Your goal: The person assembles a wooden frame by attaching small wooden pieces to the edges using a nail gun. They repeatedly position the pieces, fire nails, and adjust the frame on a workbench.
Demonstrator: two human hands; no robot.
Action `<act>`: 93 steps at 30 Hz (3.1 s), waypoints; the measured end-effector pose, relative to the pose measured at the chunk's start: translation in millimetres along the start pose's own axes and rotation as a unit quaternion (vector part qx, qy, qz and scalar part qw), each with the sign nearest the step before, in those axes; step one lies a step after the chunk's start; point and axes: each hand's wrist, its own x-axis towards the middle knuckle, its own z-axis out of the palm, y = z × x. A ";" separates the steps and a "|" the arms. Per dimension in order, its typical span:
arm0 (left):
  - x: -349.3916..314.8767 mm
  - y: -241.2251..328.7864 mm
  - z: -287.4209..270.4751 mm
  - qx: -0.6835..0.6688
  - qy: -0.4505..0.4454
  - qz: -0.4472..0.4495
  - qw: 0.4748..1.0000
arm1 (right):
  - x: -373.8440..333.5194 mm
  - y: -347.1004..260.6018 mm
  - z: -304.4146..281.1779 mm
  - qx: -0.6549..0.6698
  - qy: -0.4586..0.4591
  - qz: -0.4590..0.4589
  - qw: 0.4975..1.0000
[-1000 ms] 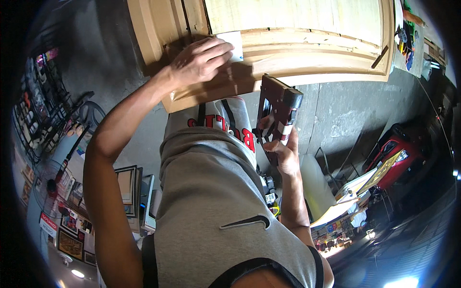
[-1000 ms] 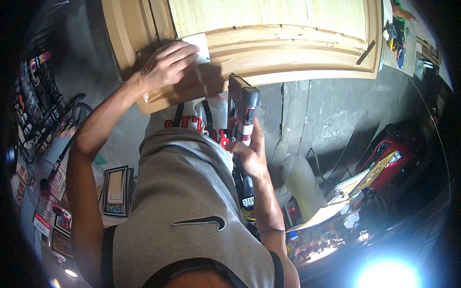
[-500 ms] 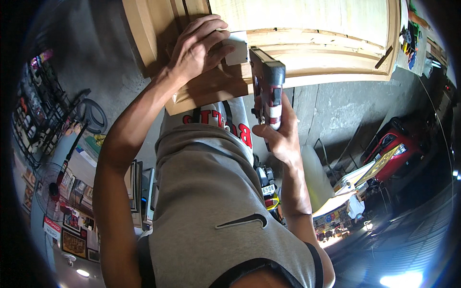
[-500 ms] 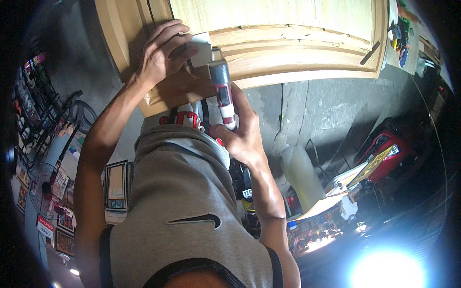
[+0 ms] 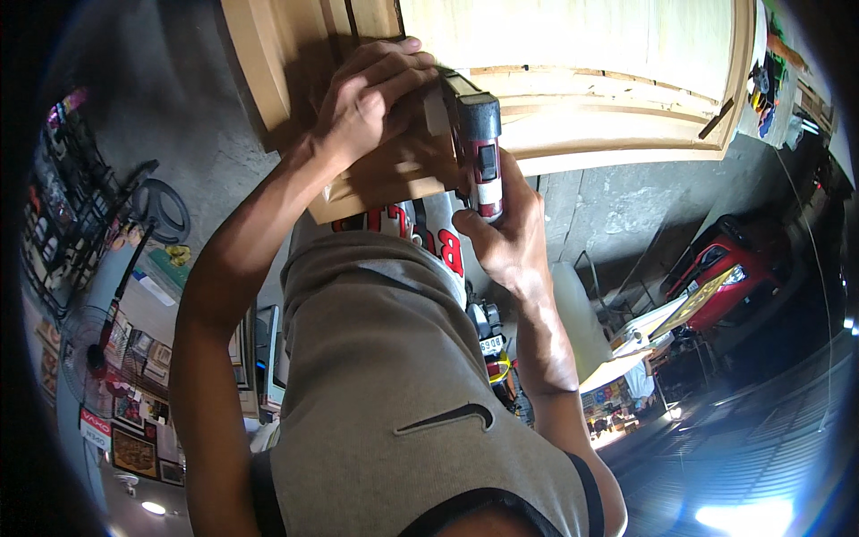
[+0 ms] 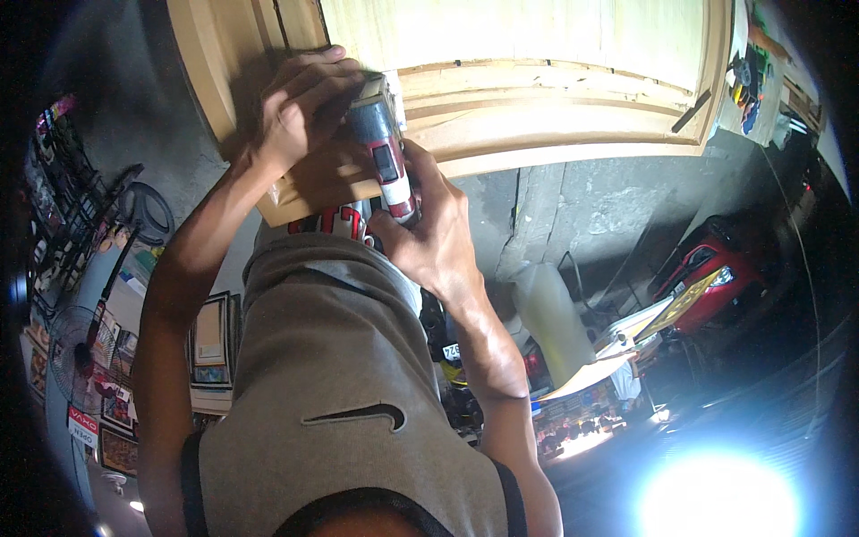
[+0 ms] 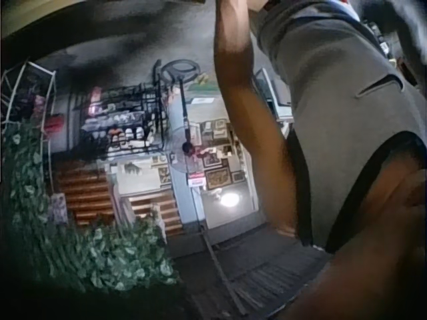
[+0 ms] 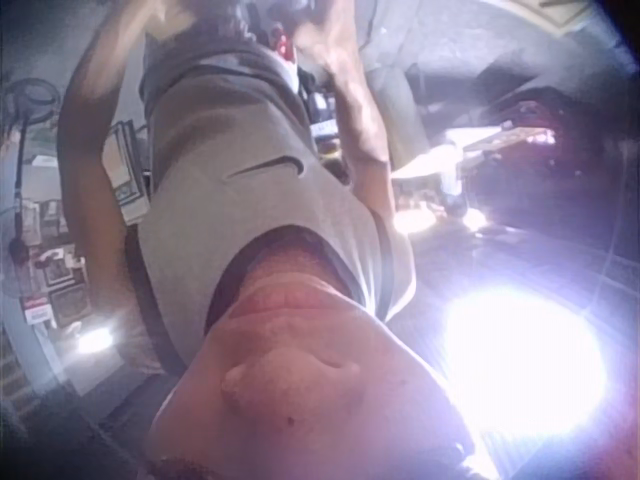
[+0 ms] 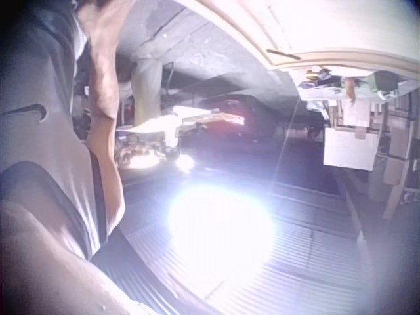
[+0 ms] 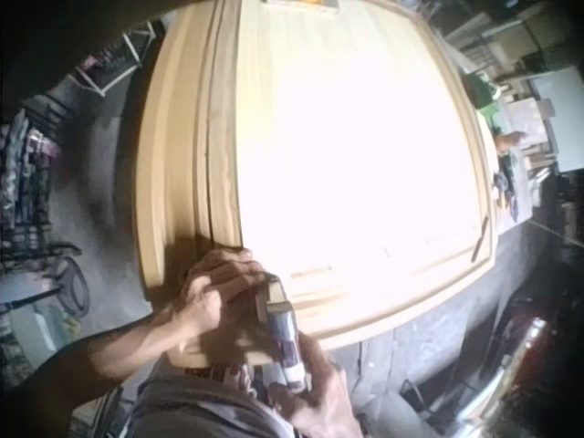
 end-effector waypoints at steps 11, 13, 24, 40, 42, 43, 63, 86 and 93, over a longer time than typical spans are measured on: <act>-0.2 -2.1 2.2 -0.013 -0.007 -0.005 1.000 | 0.1 -14.9 9.6 -0.033 0.040 0.018 0.999; -0.2 -2.1 2.9 -0.015 -0.012 -0.011 1.000 | 0.2 -15.9 9.8 -0.046 0.047 0.022 0.998; -4.5 -2.9 6.3 -0.011 -0.024 -0.006 1.000 | 1.1 -12.9 11.7 -0.093 0.086 0.011 0.992; 1.8 25.9 12.3 0.120 0.051 -0.019 0.991 | -134.4 72.3 -37.3 0.010 0.068 0.061 0.996; -3.6 43.0 18.2 0.174 0.070 -0.073 0.979 | -143.9 99.5 -55.5 0.019 0.082 0.082 0.993; -8.0 50.5 21.8 0.248 0.058 -0.111 0.961 | -148.3 113.4 -68.0 0.025 0.086 0.089 0.992; 64.3 146.2 76.0 -0.370 0.103 -0.437 0.814 | -153.9 290.0 -355.7 0.001 0.273 0.055 0.960; 324.9 71.6 247.9 -0.012 0.145 -0.335 0.931 | 272.2 301.4 -906.0 -0.323 0.457 -0.088 0.824; 29.8 82.5 88.3 0.243 0.286 -0.586 0.718 | 363.0 349.1 -979.1 -0.276 0.435 -0.048 0.856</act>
